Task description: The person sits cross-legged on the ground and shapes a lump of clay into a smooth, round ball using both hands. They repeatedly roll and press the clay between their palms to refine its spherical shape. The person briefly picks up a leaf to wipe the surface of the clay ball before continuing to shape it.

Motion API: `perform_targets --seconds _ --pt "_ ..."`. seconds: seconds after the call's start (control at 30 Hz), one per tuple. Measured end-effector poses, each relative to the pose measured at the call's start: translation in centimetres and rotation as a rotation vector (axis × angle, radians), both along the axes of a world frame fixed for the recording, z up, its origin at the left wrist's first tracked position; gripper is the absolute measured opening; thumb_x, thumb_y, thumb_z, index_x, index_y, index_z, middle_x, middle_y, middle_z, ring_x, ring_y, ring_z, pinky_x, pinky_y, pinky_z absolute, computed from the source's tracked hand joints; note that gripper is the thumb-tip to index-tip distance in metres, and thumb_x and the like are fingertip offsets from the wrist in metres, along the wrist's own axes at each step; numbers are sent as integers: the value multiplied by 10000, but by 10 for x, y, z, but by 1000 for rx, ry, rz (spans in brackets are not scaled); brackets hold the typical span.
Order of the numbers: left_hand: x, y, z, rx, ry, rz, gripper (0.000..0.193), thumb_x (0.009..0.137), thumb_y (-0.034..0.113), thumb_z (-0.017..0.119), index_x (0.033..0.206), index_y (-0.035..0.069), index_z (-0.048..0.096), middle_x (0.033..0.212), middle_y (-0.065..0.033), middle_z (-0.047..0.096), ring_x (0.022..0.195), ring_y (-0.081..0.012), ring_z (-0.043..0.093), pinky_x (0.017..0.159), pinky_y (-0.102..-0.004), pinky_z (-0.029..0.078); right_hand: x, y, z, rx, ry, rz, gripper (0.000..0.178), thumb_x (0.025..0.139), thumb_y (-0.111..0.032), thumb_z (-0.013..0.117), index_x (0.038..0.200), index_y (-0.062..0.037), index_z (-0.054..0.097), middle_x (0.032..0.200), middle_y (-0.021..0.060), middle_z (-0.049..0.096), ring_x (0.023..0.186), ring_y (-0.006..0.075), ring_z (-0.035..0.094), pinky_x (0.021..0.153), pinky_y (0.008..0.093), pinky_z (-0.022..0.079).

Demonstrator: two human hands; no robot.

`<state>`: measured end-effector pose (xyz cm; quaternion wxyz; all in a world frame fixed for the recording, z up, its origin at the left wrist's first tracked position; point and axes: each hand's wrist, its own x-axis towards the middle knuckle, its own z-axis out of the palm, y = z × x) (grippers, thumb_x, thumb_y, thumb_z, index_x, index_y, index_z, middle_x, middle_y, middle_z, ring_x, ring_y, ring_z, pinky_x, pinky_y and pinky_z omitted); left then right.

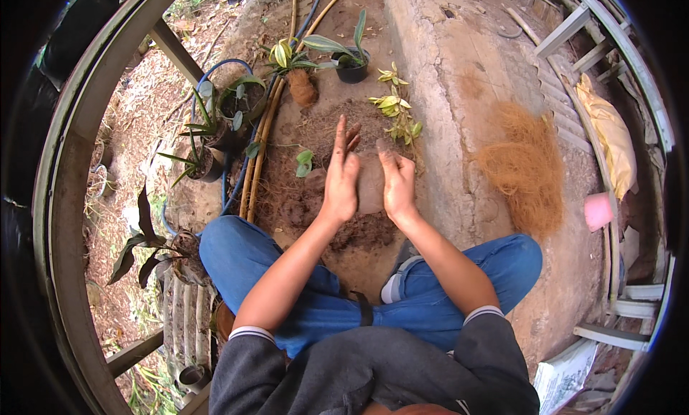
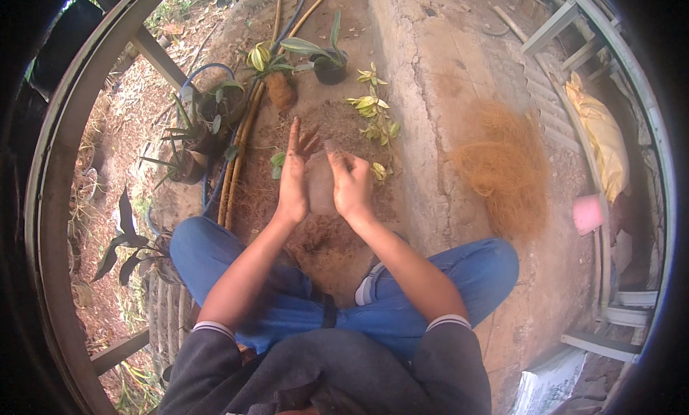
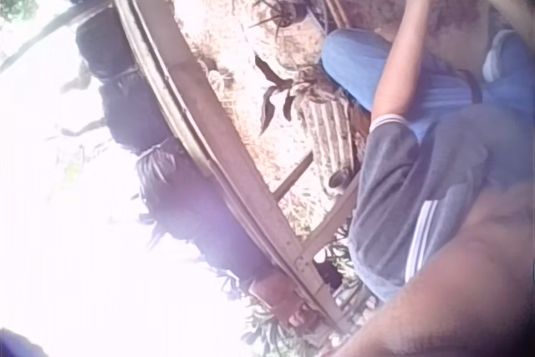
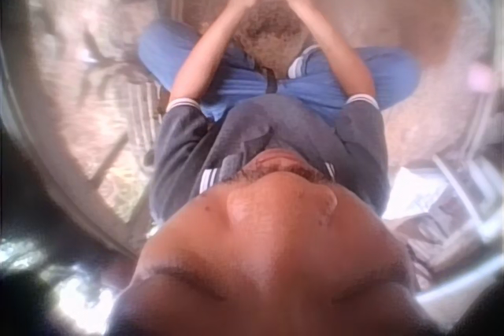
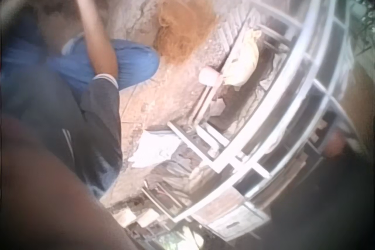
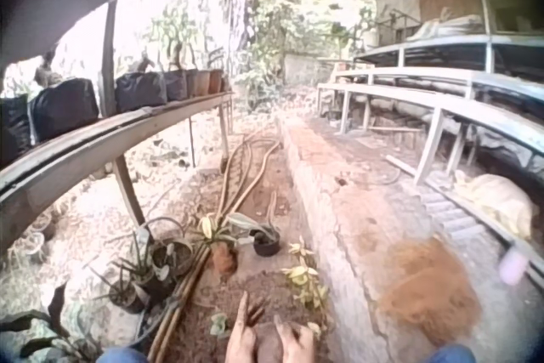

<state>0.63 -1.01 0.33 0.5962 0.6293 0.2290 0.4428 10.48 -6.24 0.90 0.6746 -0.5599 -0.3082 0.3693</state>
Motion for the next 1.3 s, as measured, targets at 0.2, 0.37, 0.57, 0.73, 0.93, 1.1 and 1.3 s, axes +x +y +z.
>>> perform_targets --seconds 0.2,0.37,0.57,0.73,0.93,1.1,1.3 --pt "1 4 33 -789 -288 54 805 901 670 228 1469 116 92 1434 -205 285 1296 -310 329 1050 -424 313 21 3 17 20 -134 220 472 917 -374 559 1076 66 617 1014 134 637 930 151 575 844 288 444" --pt "9 4 0 -469 -105 165 807 900 675 217 1461 100 141 1426 -201 297 1276 -307 351 1029 -421 337 4 4 -5 -33 131 95 454 900 -348 594 1117 49 609 1027 94 640 940 144 571 857 271 425" --pt "4 11 -4 -829 -157 60 945 837 747 287 1435 23 180 1414 -198 312 1240 -293 400 1012 -416 363 1 10 1 -66 -103 76 452 844 -364 664 1090 13 628 1040 113 643 991 148 575 868 288 432" --pt "7 3 -14 -827 -118 23 937 821 763 295 1427 52 214 1364 -190 360 1257 -314 392 1008 -436 375 5 4 -4 -137 -109 191 374 850 -245 666 1091 30 591 1057 108 620 1014 176 567 891 312 433" --pt "8 -1 14 -1001 -149 72 920 827 754 297 1424 58 218 1393 -187 334 1251 -314 395 1011 -439 372 15 7 7 -89 133 239 308 792 -194 707 1021 0 638 979 105 649 898 145 602 791 284 469" --pt "11 -3 -5 -255 17 86 537 947 421 457 1306 22 463 1323 -172 459 1241 -231 418 1026 -357 333 11 7 -6 -181 41 117 330 794 -205 701 1062 -29 623 1028 87 634 937 146 588 798 278 463" --pt "5 3 -2 -294 78 74 354 945 274 500 1085 -16 648 1359 -157 445 1251 -242 415 1028 -353 328 14 7 8 -228 271 233 289 792 -200 703 1020 -41 625 1043 84 620 958 161 581 798 305 468"
